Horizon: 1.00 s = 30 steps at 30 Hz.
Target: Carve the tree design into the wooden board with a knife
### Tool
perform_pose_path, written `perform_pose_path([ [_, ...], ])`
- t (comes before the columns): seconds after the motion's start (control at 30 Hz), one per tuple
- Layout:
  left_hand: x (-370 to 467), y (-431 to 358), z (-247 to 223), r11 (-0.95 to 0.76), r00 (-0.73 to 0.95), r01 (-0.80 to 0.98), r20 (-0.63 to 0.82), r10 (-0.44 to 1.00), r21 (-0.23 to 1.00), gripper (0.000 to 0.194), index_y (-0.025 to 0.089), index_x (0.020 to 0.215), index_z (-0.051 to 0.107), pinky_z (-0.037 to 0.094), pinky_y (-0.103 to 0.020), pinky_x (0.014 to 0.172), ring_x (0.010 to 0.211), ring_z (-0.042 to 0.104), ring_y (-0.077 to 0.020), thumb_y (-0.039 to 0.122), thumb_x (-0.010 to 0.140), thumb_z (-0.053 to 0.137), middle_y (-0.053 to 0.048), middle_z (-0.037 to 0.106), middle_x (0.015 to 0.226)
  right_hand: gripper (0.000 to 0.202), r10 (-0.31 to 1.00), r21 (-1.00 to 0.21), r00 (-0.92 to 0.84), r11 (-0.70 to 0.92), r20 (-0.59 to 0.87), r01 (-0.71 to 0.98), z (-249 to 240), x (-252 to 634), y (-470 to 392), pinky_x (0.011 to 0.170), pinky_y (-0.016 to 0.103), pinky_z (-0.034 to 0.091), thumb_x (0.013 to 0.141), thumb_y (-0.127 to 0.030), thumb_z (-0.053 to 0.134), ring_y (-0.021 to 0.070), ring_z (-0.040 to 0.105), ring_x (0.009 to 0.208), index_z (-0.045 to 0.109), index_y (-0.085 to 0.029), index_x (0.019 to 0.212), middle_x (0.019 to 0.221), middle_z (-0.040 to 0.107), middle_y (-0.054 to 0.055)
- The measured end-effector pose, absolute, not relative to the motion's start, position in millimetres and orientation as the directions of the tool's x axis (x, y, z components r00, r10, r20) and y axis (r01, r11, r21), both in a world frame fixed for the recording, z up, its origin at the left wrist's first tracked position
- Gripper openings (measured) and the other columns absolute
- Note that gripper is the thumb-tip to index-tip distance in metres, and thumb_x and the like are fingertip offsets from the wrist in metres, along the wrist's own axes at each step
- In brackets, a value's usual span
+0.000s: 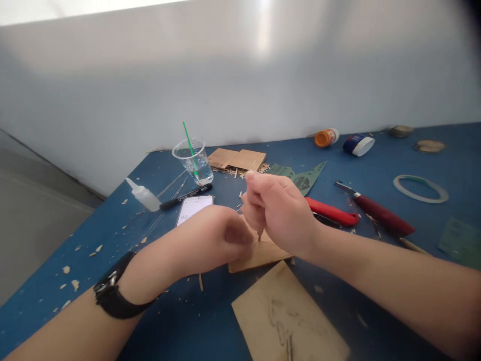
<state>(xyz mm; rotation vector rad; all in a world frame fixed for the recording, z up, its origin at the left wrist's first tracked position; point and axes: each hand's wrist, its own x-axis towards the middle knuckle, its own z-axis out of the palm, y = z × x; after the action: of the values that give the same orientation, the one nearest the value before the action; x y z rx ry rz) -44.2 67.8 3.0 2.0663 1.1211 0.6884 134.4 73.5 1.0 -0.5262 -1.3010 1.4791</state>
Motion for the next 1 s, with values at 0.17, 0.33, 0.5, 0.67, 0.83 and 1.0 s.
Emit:
perform_pose_path([
  [0.17,-33,67,16,-0.494,0.628,0.629,-0.017,0.778,0.6,0.024,0.024,0.058,0.07,0.036,-0.03,0.051,0.057,0.057,-0.0171,0.02,0.081,0.073,-0.001,0.067,0.066,0.055,0.897,-0.84,-0.344,0.053,0.277,-0.539,15,149,83,0.047,0.029,0.022,0.109,-0.033,0.051,0.0106,0.025,0.047,0.032,-0.024,0.058,0.052,0.028,-0.007],
  [0.33,-27,65,26,-0.577,0.674,0.686,-0.087,0.734,0.443,0.029,0.019,0.054,0.065,0.028,-0.03,0.052,0.058,0.051,-0.014,0.014,0.082,0.071,0.0,0.058,0.065,0.053,0.875,-0.89,-0.376,0.123,0.306,-0.439,39,165,84,0.047,0.03,0.022,0.109,-0.035,0.052,0.0104,0.024,0.05,0.034,-0.024,0.061,0.056,0.03,-0.006],
  [0.5,-27,62,25,-0.612,0.679,0.696,-0.066,0.732,0.375,0.017,0.018,0.067,0.068,0.031,-0.029,0.054,0.06,0.053,-0.0142,0.006,0.078,0.064,0.001,0.063,0.069,0.038,0.731,-0.719,-0.657,0.557,0.184,0.417,44,183,82,0.05,0.031,0.025,0.092,-0.028,0.07,0.0123,0.034,0.057,0.044,-0.023,0.065,0.061,0.04,-0.005],
  [0.67,-31,67,21,-0.623,0.672,0.683,0.007,0.741,0.382,0.021,0.02,0.074,0.074,0.042,-0.029,0.061,0.071,0.063,-0.0186,0.014,0.089,0.062,-0.004,0.07,0.078,0.022,0.655,-0.319,-0.744,0.682,-0.134,0.658,30,194,82,0.054,0.033,0.031,0.086,-0.017,0.062,0.0169,0.05,0.063,0.048,-0.023,0.071,0.075,0.061,0.002],
  [0.83,-38,74,22,-0.593,0.607,0.688,0.117,0.786,0.419,0.021,0.019,0.092,0.077,0.048,-0.03,0.069,0.079,0.066,-0.0192,0.018,0.099,0.057,-0.004,0.073,0.087,0.016,0.638,-0.411,-0.77,0.702,-0.002,0.582,20,199,90,0.065,0.034,0.039,0.094,-0.015,0.059,0.0188,0.056,0.075,0.06,-0.022,0.08,0.083,0.065,0.002],
  [1.0,-40,72,28,-0.532,0.522,0.659,0.186,0.832,0.532,0.02,0.022,0.097,0.077,0.05,-0.028,0.068,0.078,0.069,-0.0165,0.021,0.103,0.057,0.0,0.077,0.088,0.013,0.633,-0.492,-0.757,0.716,0.161,0.495,19,203,93,0.071,0.033,0.042,0.099,-0.016,0.057,0.0175,0.055,0.081,0.06,-0.02,0.087,0.088,0.062,0.001],
])
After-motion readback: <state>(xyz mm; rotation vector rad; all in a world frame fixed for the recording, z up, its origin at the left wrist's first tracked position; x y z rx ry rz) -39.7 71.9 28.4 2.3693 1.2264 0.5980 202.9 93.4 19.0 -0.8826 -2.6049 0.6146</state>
